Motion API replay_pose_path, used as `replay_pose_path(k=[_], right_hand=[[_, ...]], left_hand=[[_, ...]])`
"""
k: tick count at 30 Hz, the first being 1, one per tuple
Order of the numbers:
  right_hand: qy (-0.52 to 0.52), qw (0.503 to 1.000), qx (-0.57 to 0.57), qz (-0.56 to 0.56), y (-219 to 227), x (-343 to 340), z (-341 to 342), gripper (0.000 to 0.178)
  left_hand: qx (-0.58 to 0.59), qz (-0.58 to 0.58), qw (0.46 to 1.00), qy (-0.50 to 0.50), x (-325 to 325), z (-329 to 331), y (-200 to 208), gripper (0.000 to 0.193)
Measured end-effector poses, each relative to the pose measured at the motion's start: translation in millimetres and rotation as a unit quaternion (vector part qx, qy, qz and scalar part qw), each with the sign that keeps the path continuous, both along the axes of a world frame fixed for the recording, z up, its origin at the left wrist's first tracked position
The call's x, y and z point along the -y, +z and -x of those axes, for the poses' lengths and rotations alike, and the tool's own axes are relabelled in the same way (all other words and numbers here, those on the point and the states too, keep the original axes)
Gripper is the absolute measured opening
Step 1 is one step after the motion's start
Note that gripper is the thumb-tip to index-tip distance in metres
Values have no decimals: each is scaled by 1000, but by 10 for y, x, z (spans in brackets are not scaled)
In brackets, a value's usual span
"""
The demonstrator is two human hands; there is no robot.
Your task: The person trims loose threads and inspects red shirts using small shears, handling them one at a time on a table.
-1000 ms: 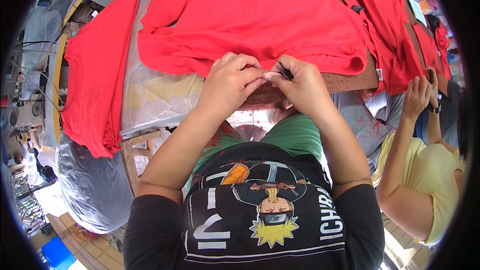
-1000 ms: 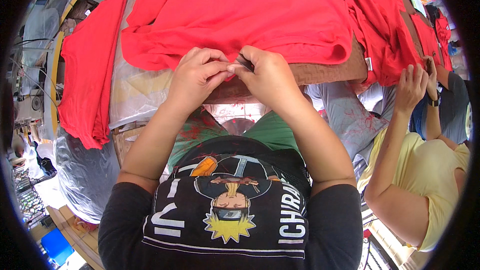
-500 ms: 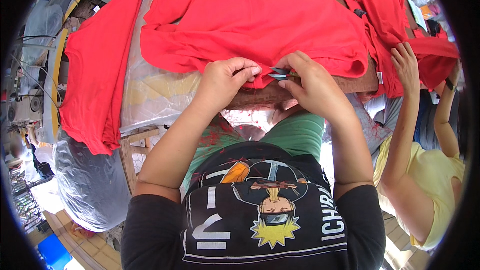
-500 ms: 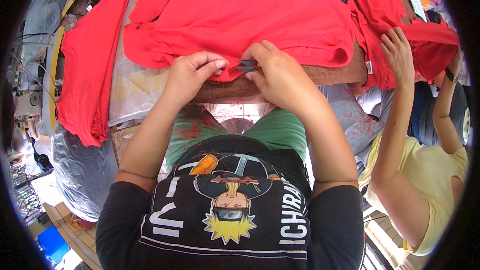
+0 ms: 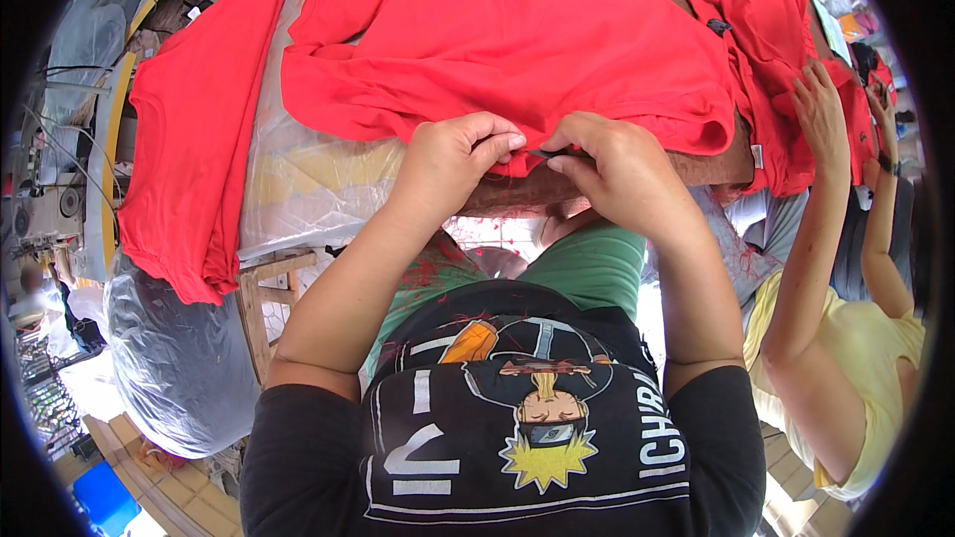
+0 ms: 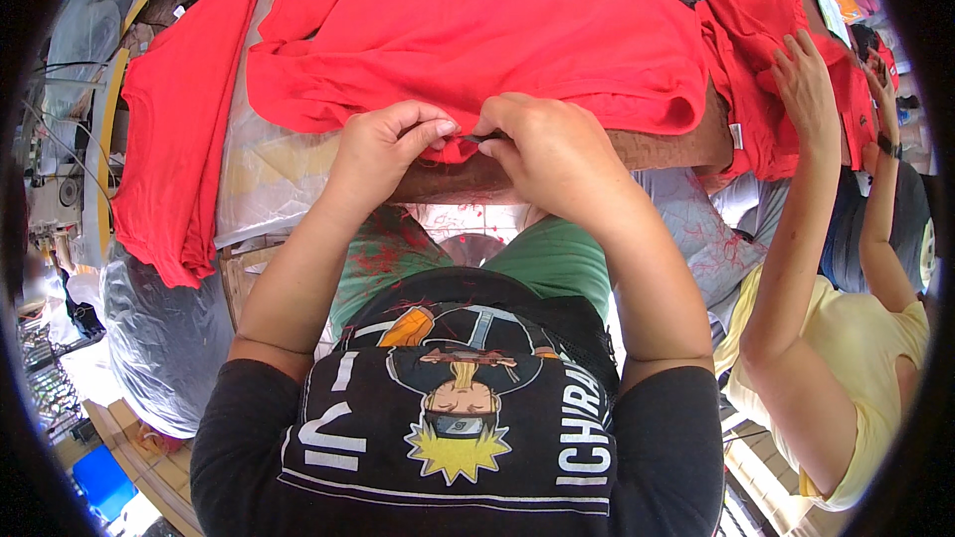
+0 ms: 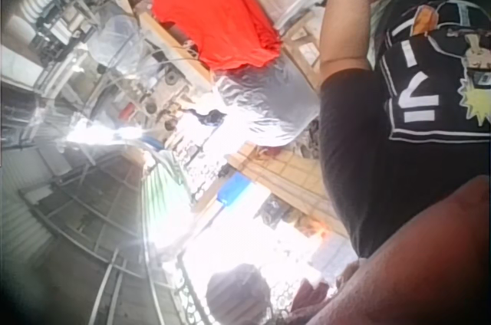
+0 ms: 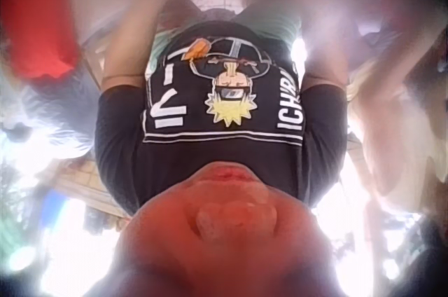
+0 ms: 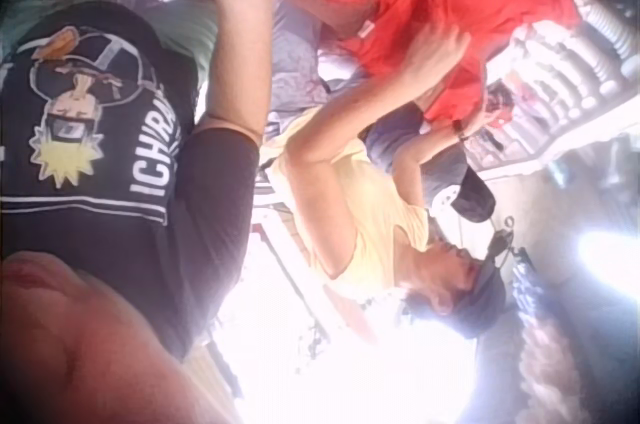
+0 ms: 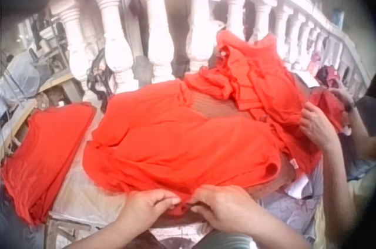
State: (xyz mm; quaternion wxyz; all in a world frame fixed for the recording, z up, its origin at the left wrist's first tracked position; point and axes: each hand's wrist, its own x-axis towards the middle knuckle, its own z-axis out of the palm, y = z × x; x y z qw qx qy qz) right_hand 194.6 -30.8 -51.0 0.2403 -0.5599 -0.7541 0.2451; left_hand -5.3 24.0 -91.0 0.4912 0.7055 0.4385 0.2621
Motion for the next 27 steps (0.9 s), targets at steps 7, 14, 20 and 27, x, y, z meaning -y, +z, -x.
replay_pose_path(k=[7, 14, 20, 27], right_hand=[[1, 1000, 3, -29, -51, -19, 45, 14], [-22, 1000, -3, -13, -8, 20, -59, 19], [-62, 992, -111, 3, -58, 2, -71, 24], [-49, 980, -189, 26, -262, -47, 37, 21]], left_hand=[[-2, -2, 1000, 0, 33, -16, 82, 16], [-209, -172, 928, -257, -15, 497, 541, 22], [-229, -179, 944, -156, 71, 403, 692, 27], [-211, -201, 955, -58, 59, 38, 203, 20]])
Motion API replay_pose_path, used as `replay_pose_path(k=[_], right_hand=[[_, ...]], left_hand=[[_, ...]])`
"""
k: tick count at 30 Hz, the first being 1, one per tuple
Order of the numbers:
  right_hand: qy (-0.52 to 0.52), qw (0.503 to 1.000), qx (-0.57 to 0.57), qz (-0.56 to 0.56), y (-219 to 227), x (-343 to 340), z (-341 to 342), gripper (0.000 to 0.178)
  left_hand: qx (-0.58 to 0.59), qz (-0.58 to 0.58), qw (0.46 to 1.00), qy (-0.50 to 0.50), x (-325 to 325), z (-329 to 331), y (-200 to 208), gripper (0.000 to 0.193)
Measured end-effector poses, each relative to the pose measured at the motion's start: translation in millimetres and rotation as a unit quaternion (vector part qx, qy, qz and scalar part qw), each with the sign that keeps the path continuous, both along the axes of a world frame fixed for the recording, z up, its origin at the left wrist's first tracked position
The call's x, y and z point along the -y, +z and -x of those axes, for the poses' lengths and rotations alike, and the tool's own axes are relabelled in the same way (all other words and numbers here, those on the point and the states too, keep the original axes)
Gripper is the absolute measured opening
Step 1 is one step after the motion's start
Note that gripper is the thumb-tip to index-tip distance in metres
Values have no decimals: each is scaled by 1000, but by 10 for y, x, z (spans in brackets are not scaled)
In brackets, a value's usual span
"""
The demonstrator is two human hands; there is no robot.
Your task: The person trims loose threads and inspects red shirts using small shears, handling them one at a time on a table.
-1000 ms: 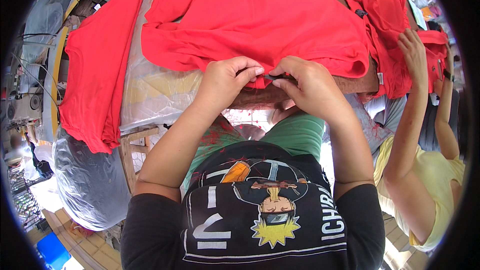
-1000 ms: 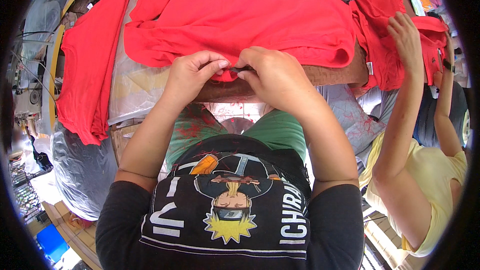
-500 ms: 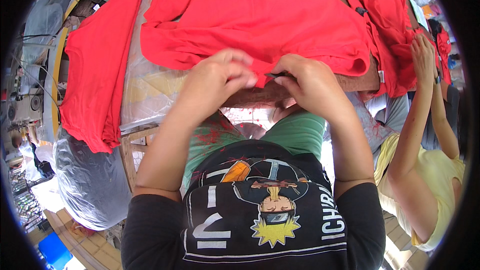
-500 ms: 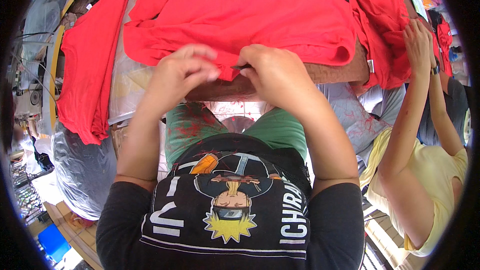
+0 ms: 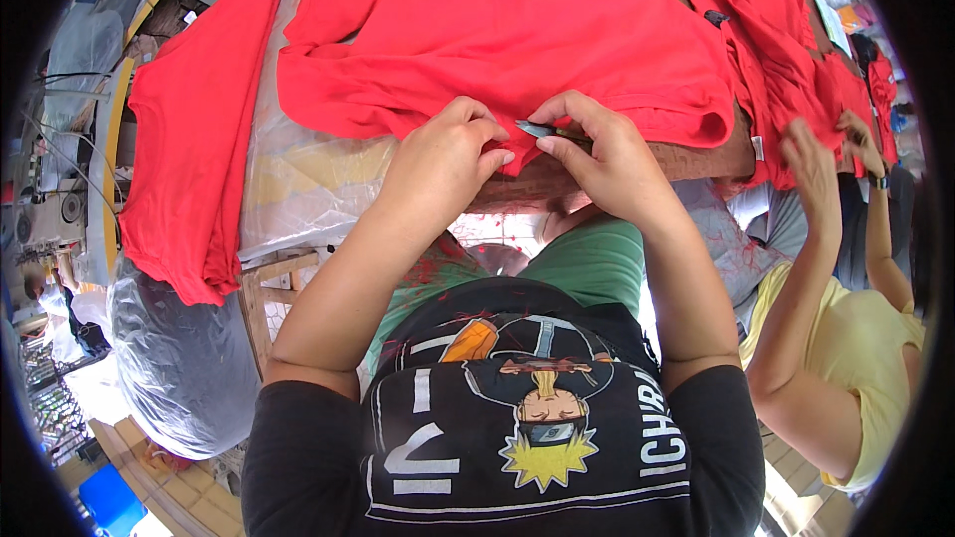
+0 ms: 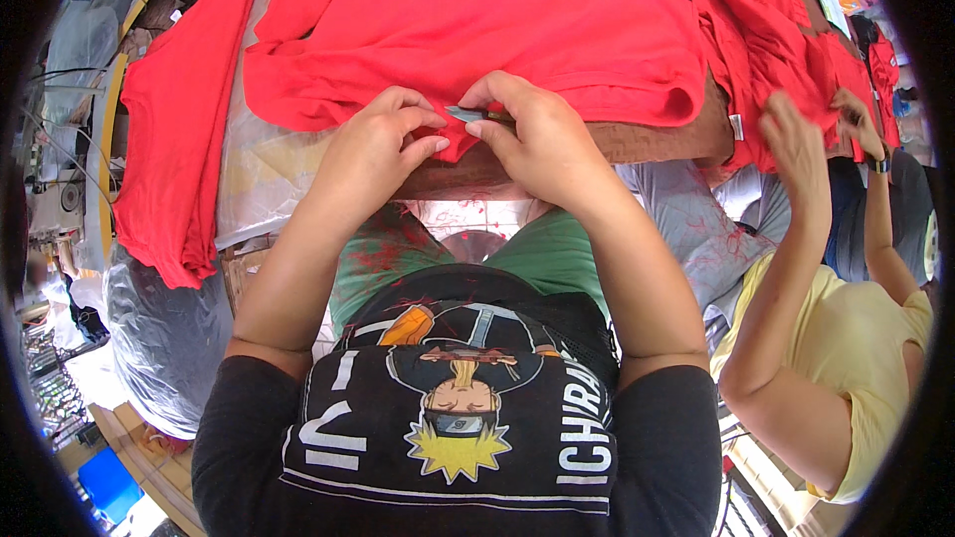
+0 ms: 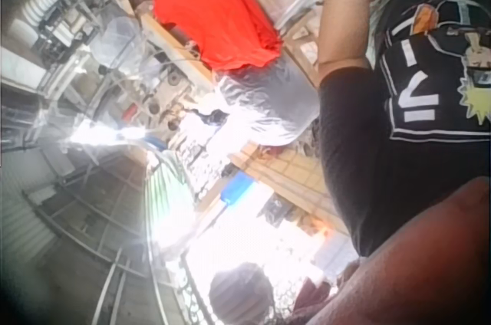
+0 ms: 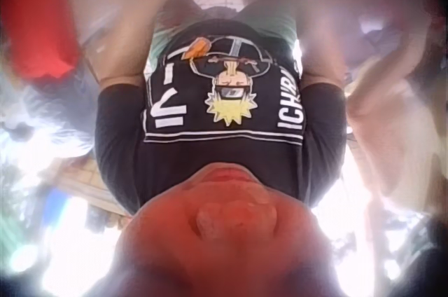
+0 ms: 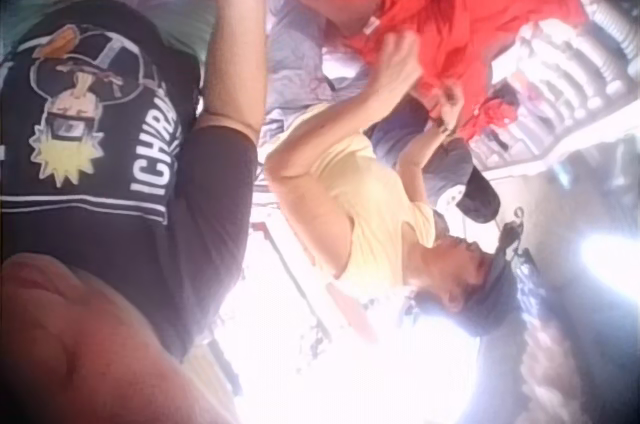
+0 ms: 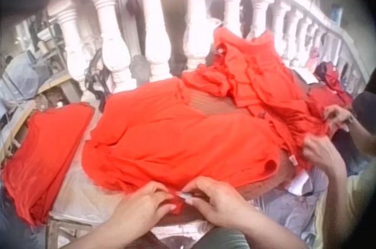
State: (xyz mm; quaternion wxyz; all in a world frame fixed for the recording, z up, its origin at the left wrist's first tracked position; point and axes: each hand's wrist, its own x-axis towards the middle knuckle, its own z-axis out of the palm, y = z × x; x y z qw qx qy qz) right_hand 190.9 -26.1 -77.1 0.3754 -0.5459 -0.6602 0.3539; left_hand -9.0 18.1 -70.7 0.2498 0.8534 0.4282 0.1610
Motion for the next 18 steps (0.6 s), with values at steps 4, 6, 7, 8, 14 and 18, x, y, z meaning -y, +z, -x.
replay_pose_path(k=[4, 6, 7, 8, 14, 18], right_hand=[[14, 1000, 1, 23, -24, -13, -10, 20], [20, 999, -10, 42, -35, -22, -23, 19], [23, 998, -17, 56, -27, -26, -25, 19], [26, 997, -23, 70, -23, -28, -27, 19], [72, 993, -2, 98, 10, -39, -50, 19], [76, 992, 20, 94, 22, -47, -48, 19]], left_hand=[[17, -3, 1000, -14, -50, 20, -97, 18], [32, 15, 999, -4, -57, 19, -80, 17], [40, 23, 999, 1, -58, 20, -66, 17], [33, 35, 999, 3, -59, 26, -46, 16], [5, 49, 999, 12, -37, 32, 18, 13], [18, 37, 999, 4, -52, 32, -36, 12]])
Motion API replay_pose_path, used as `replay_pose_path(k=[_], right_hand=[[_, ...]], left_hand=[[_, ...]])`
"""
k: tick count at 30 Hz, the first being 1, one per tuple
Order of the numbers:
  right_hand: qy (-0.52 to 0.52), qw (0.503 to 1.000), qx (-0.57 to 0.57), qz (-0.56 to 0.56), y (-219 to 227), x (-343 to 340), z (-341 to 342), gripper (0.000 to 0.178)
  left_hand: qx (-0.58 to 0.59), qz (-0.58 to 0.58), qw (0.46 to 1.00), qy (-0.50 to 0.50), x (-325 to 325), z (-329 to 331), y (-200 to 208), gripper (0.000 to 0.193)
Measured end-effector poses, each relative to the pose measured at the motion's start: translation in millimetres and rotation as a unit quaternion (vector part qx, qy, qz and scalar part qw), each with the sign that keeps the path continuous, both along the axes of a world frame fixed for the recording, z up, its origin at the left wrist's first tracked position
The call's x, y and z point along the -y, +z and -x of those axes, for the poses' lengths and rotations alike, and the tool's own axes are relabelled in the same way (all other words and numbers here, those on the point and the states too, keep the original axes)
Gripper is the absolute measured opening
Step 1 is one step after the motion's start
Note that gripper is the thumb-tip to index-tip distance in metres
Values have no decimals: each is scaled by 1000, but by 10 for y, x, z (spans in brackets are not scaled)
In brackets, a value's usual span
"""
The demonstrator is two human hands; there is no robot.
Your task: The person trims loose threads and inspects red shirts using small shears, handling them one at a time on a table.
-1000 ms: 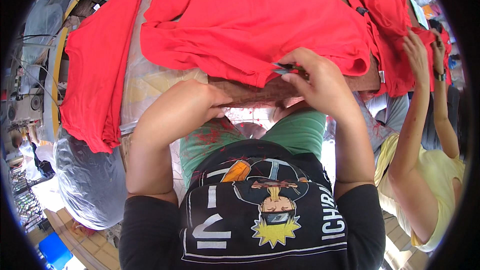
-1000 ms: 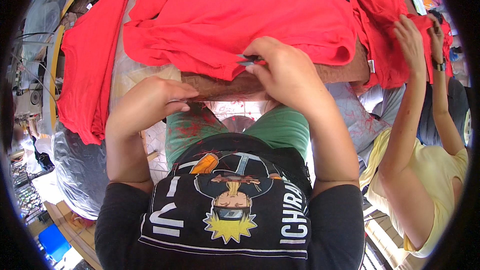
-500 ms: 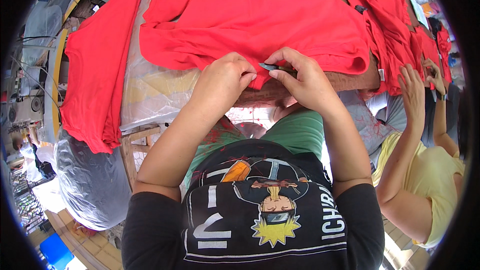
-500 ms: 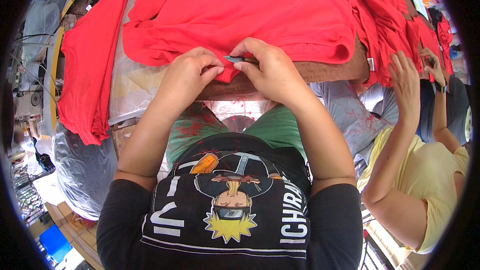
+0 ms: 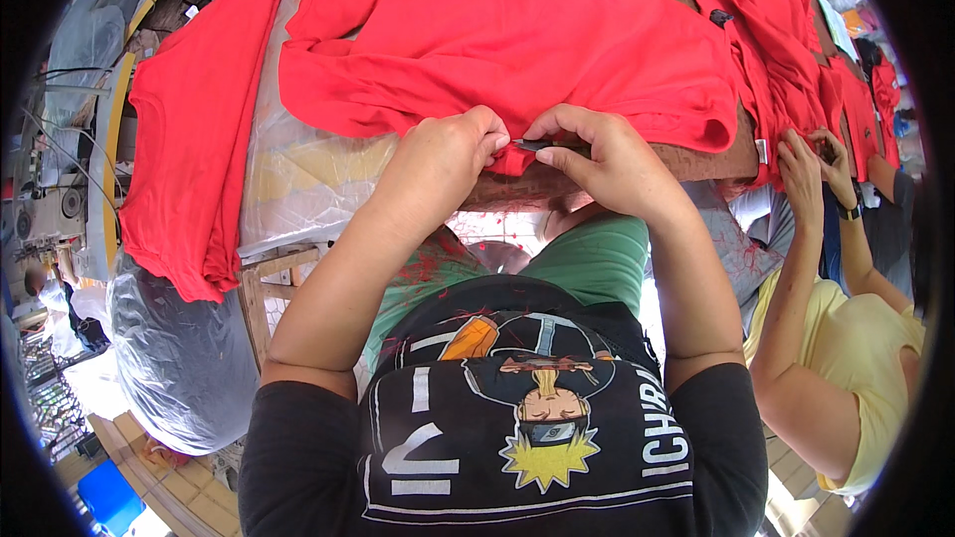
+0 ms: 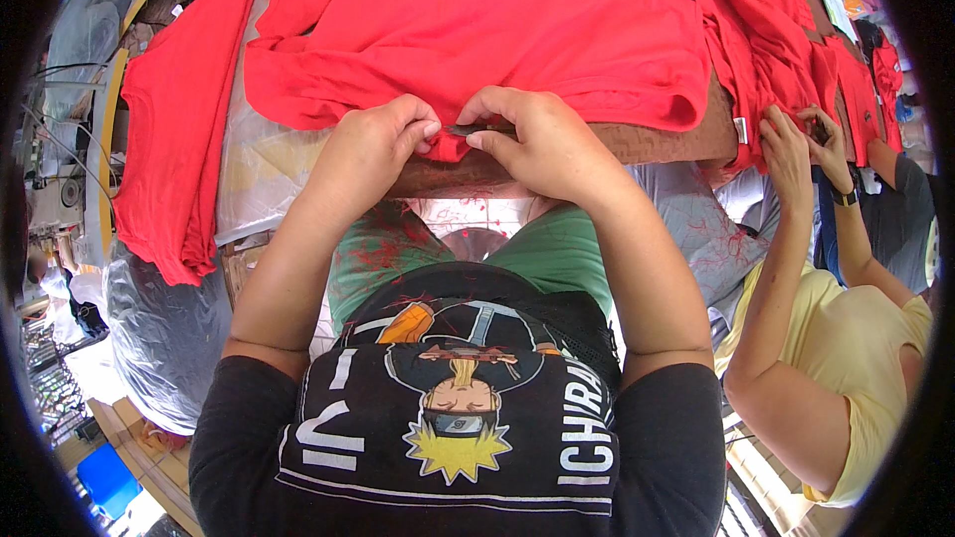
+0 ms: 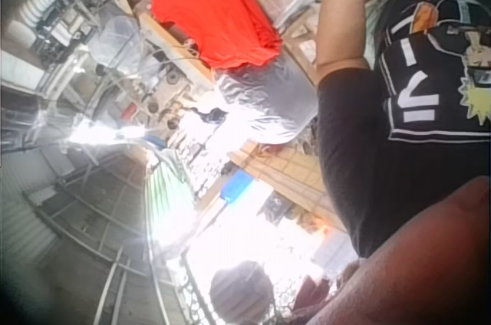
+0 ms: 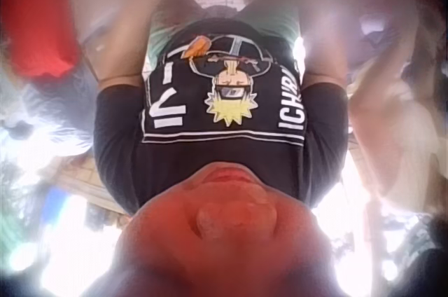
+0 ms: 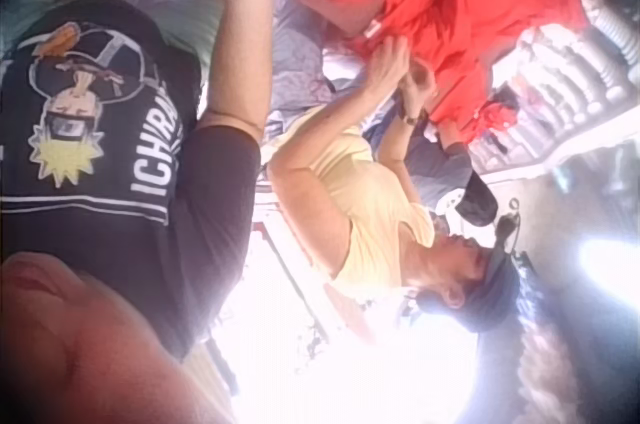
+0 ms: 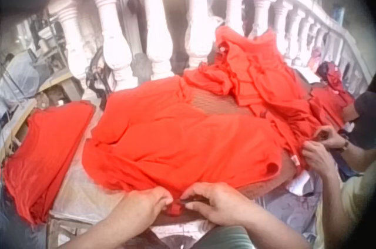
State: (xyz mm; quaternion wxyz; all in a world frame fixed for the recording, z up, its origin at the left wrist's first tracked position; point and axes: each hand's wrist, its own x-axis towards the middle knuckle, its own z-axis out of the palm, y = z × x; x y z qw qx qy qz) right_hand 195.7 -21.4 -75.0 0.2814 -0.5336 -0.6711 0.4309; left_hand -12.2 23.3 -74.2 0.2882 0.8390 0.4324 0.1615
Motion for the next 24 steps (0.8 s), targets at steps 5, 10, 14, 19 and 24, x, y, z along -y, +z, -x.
replay_pose_path(k=[5, 10, 14, 19, 24], right_hand=[[7, 1000, 10, -27, 3, -3, 30, 21], [7, 996, 19, -85, -50, -12, 47, 21], [0, 996, 26, -80, 30, -13, 34, 21], [-39, 994, 19, -103, 195, 57, -125, 23], [-48, 996, -6, -69, 221, 70, -112, 23]], left_hand=[[-9, 9, 1000, 6, 20, -9, 14, 12], [-11, 0, 1000, 6, 23, -20, 10, 12], [37, 11, 999, -34, 45, 56, 180, 11], [66, 28, 967, -243, -46, 567, 765, 12], [38, 76, 985, -152, 10, 498, 662, 19]])
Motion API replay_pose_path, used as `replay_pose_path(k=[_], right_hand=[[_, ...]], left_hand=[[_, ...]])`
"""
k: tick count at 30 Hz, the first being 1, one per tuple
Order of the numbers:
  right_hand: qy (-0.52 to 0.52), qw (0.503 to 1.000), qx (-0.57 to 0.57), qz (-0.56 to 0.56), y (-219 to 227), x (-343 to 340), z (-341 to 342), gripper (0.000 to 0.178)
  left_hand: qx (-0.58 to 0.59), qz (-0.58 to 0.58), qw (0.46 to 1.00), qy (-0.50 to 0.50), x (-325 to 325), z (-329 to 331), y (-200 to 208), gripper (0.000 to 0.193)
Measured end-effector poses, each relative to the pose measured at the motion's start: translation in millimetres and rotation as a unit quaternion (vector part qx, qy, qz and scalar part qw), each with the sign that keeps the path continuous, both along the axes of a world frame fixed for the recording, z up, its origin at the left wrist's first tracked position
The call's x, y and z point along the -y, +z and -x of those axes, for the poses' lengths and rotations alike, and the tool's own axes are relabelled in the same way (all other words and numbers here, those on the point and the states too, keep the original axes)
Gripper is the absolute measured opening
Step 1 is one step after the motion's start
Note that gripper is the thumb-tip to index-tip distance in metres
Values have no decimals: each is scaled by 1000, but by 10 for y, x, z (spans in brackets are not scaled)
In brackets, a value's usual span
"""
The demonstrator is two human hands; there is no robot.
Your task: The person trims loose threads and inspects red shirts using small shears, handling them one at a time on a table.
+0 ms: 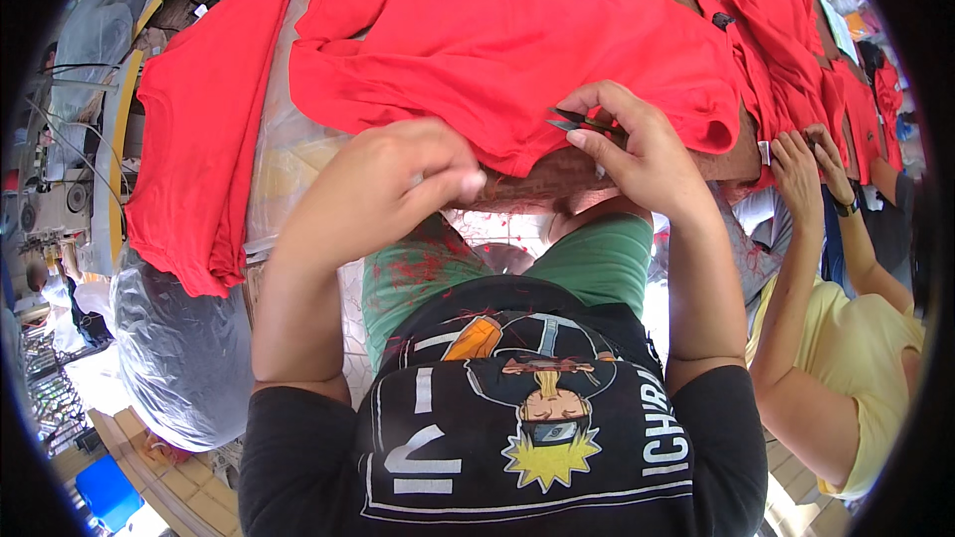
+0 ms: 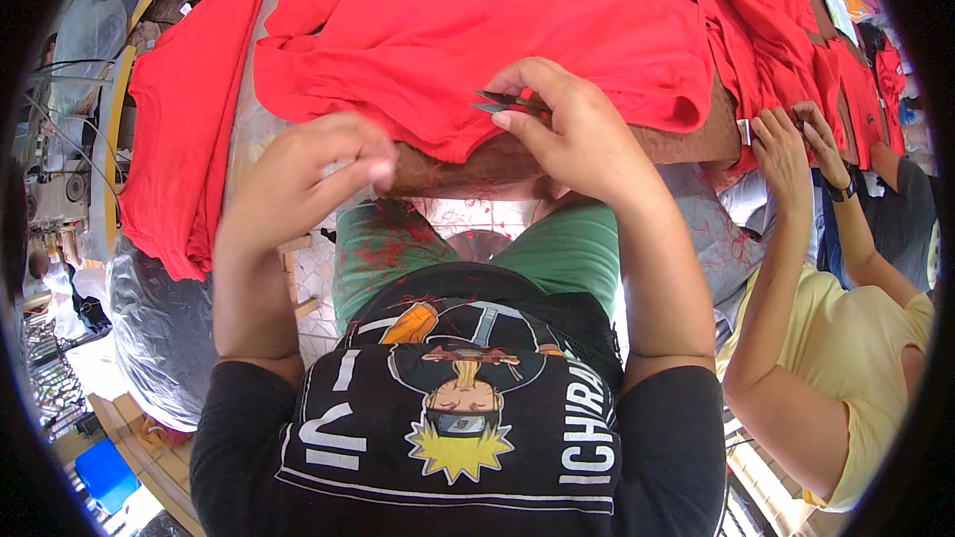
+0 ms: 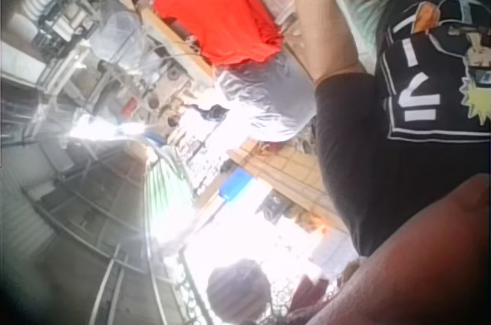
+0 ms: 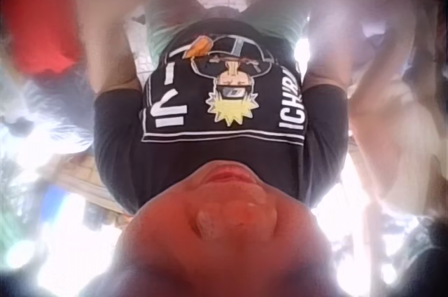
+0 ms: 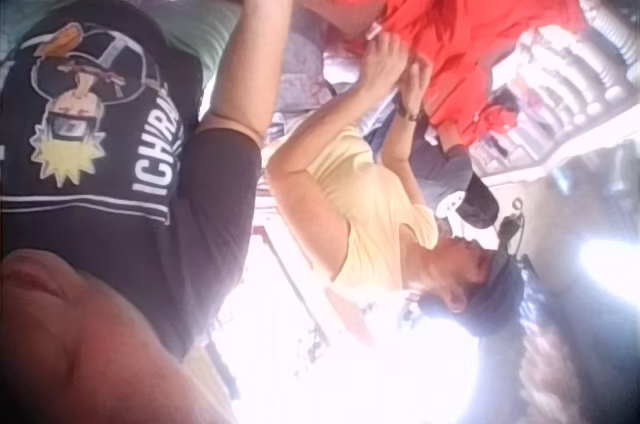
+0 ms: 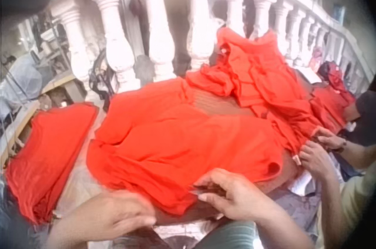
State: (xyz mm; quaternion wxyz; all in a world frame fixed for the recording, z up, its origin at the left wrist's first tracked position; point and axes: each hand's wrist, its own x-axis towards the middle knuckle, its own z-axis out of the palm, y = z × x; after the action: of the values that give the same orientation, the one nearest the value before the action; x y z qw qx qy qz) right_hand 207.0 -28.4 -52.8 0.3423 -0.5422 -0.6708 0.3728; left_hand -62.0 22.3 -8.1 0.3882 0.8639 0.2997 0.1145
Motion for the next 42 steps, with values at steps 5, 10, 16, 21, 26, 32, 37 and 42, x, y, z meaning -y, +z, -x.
replay_pose_path(k=[5, 10, 16, 21, 26, 32, 37, 42], right_hand=[[5, 998, 20, -51, -144, 2, 70, 23], [19, 998, 36, -44, -181, 26, 30, 23], [44, 998, 27, -37, -196, 49, 41, 23], [63, 997, 22, -43, -198, 36, 125, 22], [51, 994, 84, -54, -196, 27, 87, 21], [-17, 994, 70, -84, -117, 43, 79, 22], [-13, 990, 53, -126, -150, 8, 226, 24], [17, 989, 69, -130, -206, 40, 275, 23]], left_hand=[[2, -179, 973, 142, 13, -414, -563, 23], [-68, -83, 981, 162, 18, -508, -606, 24], [61, 150, 963, 216, -53, -441, -580, 17], [154, 147, 957, 198, -46, -418, -566, 13], [146, 162, 975, 38, -50, -220, -280, 18], [-85, 70, 988, 106, 63, -9, -190, 28], [-41, -39, 969, 240, 189, -232, -786, 31], [2, -10, 965, 261, 254, -249, -892, 20]])
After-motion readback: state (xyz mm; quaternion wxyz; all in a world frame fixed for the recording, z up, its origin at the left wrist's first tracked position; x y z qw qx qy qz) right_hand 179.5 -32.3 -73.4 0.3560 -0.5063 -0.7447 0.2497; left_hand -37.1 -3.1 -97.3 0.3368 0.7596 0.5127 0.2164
